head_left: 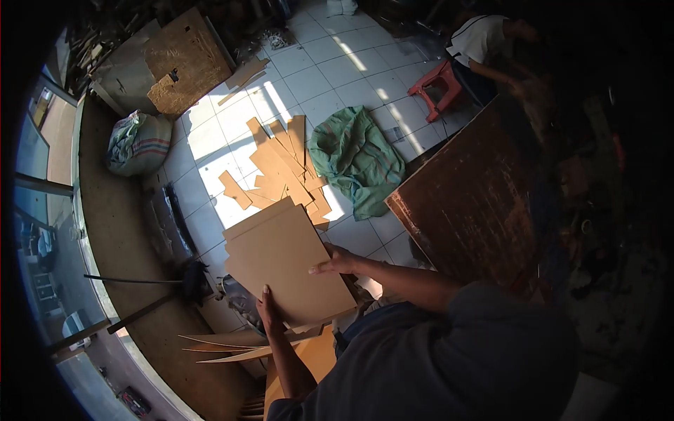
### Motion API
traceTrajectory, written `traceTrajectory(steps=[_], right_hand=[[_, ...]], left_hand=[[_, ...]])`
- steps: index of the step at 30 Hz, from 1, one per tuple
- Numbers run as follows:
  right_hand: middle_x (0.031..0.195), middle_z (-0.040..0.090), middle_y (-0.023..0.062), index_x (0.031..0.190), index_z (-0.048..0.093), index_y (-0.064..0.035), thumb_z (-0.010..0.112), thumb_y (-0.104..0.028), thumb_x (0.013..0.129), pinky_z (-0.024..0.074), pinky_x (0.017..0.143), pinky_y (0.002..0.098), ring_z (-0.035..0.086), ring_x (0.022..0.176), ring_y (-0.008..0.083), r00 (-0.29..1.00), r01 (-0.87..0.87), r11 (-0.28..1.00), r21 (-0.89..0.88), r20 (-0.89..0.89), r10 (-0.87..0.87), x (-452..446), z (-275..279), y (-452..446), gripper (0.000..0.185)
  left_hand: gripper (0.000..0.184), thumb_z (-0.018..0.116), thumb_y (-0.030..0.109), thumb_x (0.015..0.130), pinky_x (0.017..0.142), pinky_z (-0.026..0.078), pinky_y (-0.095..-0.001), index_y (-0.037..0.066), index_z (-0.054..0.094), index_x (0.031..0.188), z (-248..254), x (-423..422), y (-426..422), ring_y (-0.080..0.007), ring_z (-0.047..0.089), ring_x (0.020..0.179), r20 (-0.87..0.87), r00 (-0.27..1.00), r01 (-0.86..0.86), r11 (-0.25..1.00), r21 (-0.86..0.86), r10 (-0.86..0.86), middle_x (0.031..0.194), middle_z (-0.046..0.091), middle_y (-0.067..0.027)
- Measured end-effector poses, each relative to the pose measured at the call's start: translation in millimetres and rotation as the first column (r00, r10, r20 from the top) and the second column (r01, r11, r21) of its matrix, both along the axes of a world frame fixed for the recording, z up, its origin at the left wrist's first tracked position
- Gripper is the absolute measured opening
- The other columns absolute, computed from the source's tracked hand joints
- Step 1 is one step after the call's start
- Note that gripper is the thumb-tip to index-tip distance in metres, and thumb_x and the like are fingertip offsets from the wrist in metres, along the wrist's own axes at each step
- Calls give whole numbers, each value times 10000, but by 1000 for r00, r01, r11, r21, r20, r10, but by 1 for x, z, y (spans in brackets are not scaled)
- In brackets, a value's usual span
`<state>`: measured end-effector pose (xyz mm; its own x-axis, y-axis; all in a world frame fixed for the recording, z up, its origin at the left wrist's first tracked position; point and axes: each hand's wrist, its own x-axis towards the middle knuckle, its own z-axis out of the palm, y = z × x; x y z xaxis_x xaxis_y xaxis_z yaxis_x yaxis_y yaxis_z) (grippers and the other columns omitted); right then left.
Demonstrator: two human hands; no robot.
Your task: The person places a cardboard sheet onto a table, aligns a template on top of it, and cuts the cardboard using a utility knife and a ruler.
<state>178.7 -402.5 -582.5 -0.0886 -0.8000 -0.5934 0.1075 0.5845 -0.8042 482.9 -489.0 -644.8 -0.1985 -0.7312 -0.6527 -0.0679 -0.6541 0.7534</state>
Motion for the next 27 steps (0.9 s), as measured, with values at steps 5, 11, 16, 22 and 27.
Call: traceTrajectory(steps=[5, 11, 16, 22, 27], right_hand=[[1289, 606, 107, 1402, 468, -44, 854, -265, 768, 436, 1031, 376, 562, 1218, 218, 982, 170, 955, -243, 124, -144, -49, 95, 65, 774], [1193, 655, 79, 1296, 579, -41, 836, -240, 802, 452, 1004, 362, 593, 1140, 193, 901, 430, 843, -325, 101, -421, -90, 186, 189, 591], [1126, 680, 88, 1234, 628, -48, 863, -212, 752, 488, 952, 367, 619, 1093, 195, 686, 626, 631, -458, -61, -725, -127, 221, 316, 561], [1098, 685, 83, 1173, 642, -38, 880, -186, 743, 528, 887, 353, 655, 1015, 209, 438, 713, 435, -550, -135, -889, -162, 216, 453, 512], [1077, 686, 75, 1144, 645, -30, 910, -165, 712, 552, 868, 348, 662, 996, 201, 267, 701, 436, -565, -359, -894, -177, 182, 523, 525]], left_hand=[[646, 717, 383, 893, 892, 481, -355, -19, 472, 1334, 111, -83, -25, -215, 600, 1040, -91, 960, 227, 925, -305, -265, 1175, 614, -127], [705, 780, 353, 825, 923, 473, -354, -26, 465, 1330, 221, -197, 16, -224, 589, 1073, -98, 838, 421, 751, -509, -537, 1193, 598, -138], [830, 799, 449, 755, 989, 440, -396, -45, 454, 1326, 254, -315, 89, -241, 564, 1124, -77, 598, 603, 510, -614, -798, 1207, 574, -145], [766, 783, 132, 695, 1021, 440, -393, -27, 419, 1350, 248, -448, 208, -238, 564, 1145, -218, 340, 672, 399, -625, -915, 1198, 574, -125], [798, 837, 22, 711, 994, 502, -379, 3, 376, 1362, 245, -508, 266, -238, 594, 1154, -283, 46, 740, 223, -635, -958, 1236, 576, -139]])
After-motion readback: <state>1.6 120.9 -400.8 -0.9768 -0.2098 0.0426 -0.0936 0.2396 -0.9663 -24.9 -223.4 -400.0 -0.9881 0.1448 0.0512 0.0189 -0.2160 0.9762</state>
